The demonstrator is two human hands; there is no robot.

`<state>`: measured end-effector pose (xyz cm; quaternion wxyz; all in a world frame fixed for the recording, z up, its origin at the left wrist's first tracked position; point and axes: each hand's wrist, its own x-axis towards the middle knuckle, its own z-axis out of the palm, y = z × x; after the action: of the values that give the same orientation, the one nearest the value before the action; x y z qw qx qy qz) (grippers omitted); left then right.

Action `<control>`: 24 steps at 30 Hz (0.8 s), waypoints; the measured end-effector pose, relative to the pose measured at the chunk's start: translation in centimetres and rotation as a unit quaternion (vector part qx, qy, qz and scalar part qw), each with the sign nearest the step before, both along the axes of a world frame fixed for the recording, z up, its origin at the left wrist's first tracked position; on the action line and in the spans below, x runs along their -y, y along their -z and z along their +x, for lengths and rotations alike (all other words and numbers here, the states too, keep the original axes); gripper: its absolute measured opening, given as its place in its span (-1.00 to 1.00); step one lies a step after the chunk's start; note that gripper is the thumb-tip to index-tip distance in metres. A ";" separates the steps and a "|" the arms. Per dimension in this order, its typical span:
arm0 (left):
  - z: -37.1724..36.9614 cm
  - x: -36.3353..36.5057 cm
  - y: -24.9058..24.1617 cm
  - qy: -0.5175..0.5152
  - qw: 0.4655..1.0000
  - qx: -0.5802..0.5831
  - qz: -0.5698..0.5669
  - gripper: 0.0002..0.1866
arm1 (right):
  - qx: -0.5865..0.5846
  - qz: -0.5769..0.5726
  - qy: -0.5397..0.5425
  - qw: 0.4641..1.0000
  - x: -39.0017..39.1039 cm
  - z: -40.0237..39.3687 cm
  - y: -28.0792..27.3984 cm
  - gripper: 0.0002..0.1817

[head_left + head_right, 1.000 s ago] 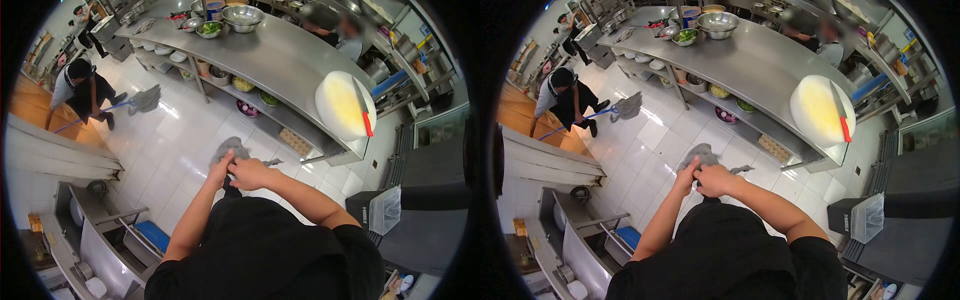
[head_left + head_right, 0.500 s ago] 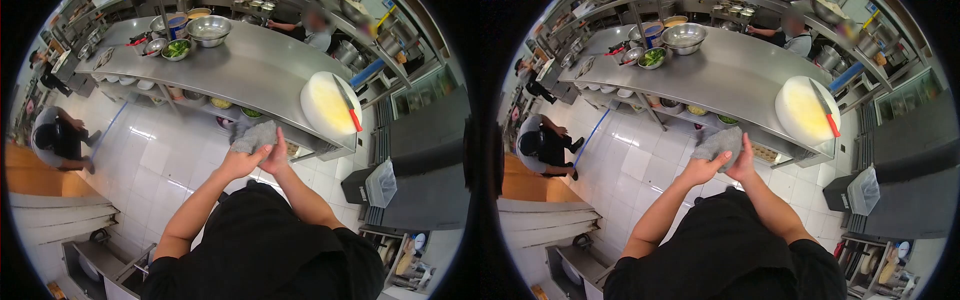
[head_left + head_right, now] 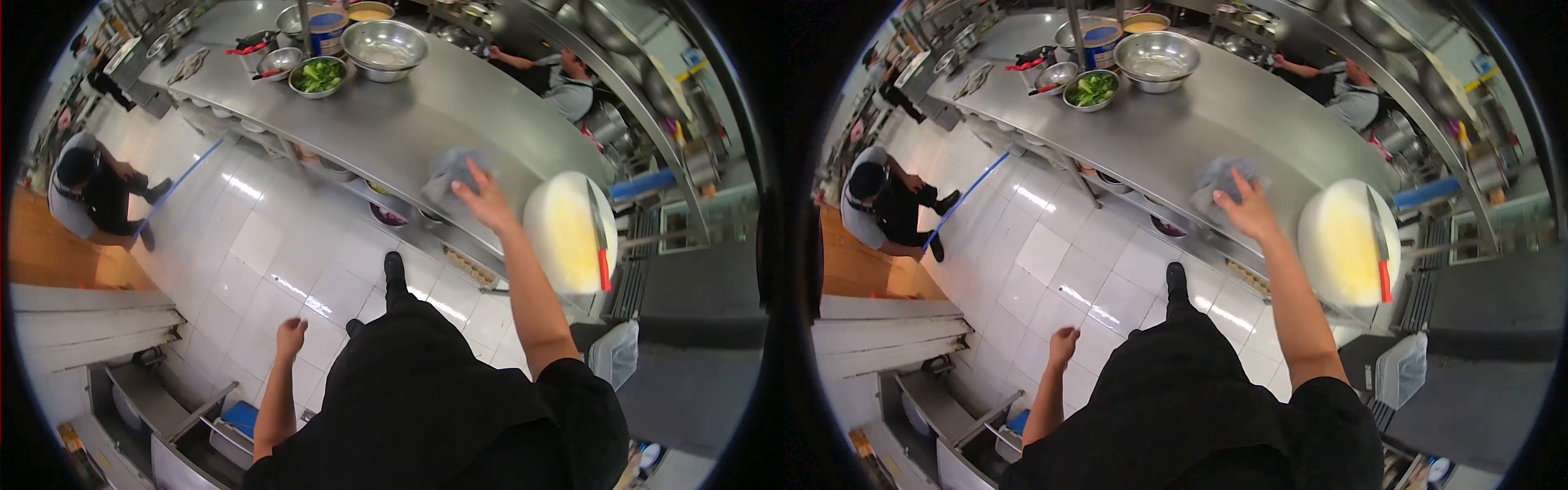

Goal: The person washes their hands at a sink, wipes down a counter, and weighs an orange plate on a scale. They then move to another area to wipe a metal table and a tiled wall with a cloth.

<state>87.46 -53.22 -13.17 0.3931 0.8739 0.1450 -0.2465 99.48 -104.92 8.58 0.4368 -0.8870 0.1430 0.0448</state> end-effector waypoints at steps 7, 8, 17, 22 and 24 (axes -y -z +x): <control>-5.3 6.0 0.8 -0.213 0.966 -0.104 -0.100 -0.58 | -0.029 -0.386 -0.070 0.919 -2.8 13.5 10.9 -0.15; -5.0 7.7 0.3 -0.204 0.967 -0.109 -0.104 -0.58 | 0.040 -0.390 -0.143 0.909 -1.4 16.0 11.6 -0.15; 3.2 16.1 -4.7 -0.168 0.982 -0.057 -0.061 -0.56 | -0.065 -0.402 -0.081 0.910 15.9 38.5 10.9 -0.13; -2.5 14.0 -5.5 -0.258 0.961 -0.095 0.039 -0.53 | -0.132 -0.399 0.131 0.898 26.4 38.7 12.3 -0.02; -8.1 12.7 -3.3 -0.322 0.929 -0.163 0.078 -0.55 | -0.173 -0.341 0.252 0.889 26.2 36.1 11.5 -0.06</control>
<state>79.35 -65.90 -9.87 0.3525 0.7558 0.4999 -0.2339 135.61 -131.17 -2.88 0.0722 -0.8938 0.4413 0.0347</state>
